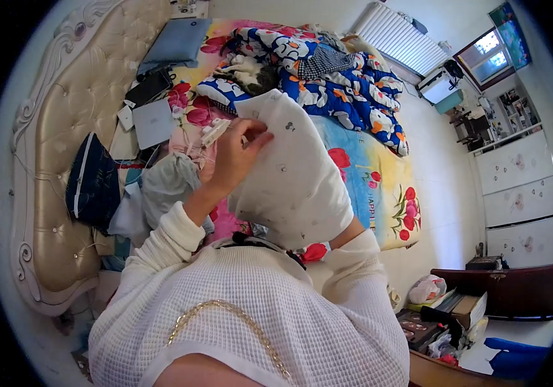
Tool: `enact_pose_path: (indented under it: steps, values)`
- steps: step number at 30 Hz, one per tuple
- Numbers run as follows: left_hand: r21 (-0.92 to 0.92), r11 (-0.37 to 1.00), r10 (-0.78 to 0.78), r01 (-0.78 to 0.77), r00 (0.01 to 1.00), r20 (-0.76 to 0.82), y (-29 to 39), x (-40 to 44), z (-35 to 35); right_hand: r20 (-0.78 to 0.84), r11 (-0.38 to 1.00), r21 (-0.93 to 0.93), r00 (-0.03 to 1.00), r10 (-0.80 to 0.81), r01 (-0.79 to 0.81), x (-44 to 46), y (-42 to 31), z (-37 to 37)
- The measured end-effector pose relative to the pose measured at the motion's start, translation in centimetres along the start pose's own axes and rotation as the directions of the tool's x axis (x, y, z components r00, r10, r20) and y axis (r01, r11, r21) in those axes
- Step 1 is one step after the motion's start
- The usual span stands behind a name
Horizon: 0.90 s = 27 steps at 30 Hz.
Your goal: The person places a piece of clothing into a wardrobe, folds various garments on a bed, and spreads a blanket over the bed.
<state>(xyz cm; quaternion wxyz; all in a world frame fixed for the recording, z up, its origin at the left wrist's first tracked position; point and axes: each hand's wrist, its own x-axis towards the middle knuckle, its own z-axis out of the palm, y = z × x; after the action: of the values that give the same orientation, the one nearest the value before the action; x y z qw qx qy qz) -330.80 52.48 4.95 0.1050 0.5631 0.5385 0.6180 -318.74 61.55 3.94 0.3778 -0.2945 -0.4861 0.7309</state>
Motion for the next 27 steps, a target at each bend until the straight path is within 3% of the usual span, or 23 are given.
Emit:
enact_pose_path:
  steps: [3, 9, 11, 12, 14, 15, 17, 18, 20, 27]
  values:
    - [-0.138, 0.989, -0.059, 0.045, 0.993, -0.1, 0.0, -0.3, -0.3, -0.01, 1.0, 0.013, 1.0, 0.004, -0.004, -2.8, 0.8, -0.7]
    - [0.049, 0.999, 0.012, -0.011, 1.0, -0.014, -0.3, -1.2, -0.6, -0.021, 1.0, -0.011, 1.0, 0.001, -0.001, -4.8, 1.2, -1.5]
    - [-0.198, 0.935, -0.301, 0.293, 0.953, -0.01, 0.6, -1.4, -1.3, -0.024, 1.0, -0.009, 1.0, -0.002, 0.002, -5.3, 1.2, -1.5]
    - [-0.195, 0.936, -0.301, 0.294, 0.954, -0.006, 0.1, -1.4, -1.7, -0.026, 1.0, -0.011, 1.0, -0.002, 0.002, -5.4, 1.3, -1.6]
    - [-0.529, 0.743, -0.44, 0.41, 0.895, 0.075, -0.9, -1.3, -2.8, -0.028, 1.0, -0.013, 1.0, 0.0, 0.0, -5.6, 1.3, -1.7]
    - [-0.527, 0.743, -0.441, 0.413, 0.894, 0.079, -1.1, -1.1, -3.1, -0.03, 1.0, -0.015, 1.0, 0.0, 0.0, -5.7, 1.3, -1.9]
    - [-0.247, 0.936, -0.277, 0.25, 0.958, -0.08, -1.1, -0.6, -3.7, -0.028, 1.0, -0.015, 1.0, 0.003, -0.004, -6.0, 1.3, -1.9]
    - [-0.246, 0.935, -0.282, 0.255, 0.956, -0.079, -1.0, -0.8, -3.2, -0.025, 1.0, -0.002, 1.0, 0.007, -0.007, -5.8, 1.4, -2.0]
    - [0.123, 0.99, 0.071, -0.073, 0.997, 0.018, -0.7, -1.3, -1.5, -0.026, 1.0, -0.014, 1.0, 0.006, -0.006, -6.0, 1.4, -1.9]
    - [0.108, 0.994, -0.009, -0.002, 0.994, 0.105, -0.9, -2.0, -0.6, -0.03, 1.0, -0.024, 1.0, 0.004, -0.005, -6.1, 1.5, -1.8]
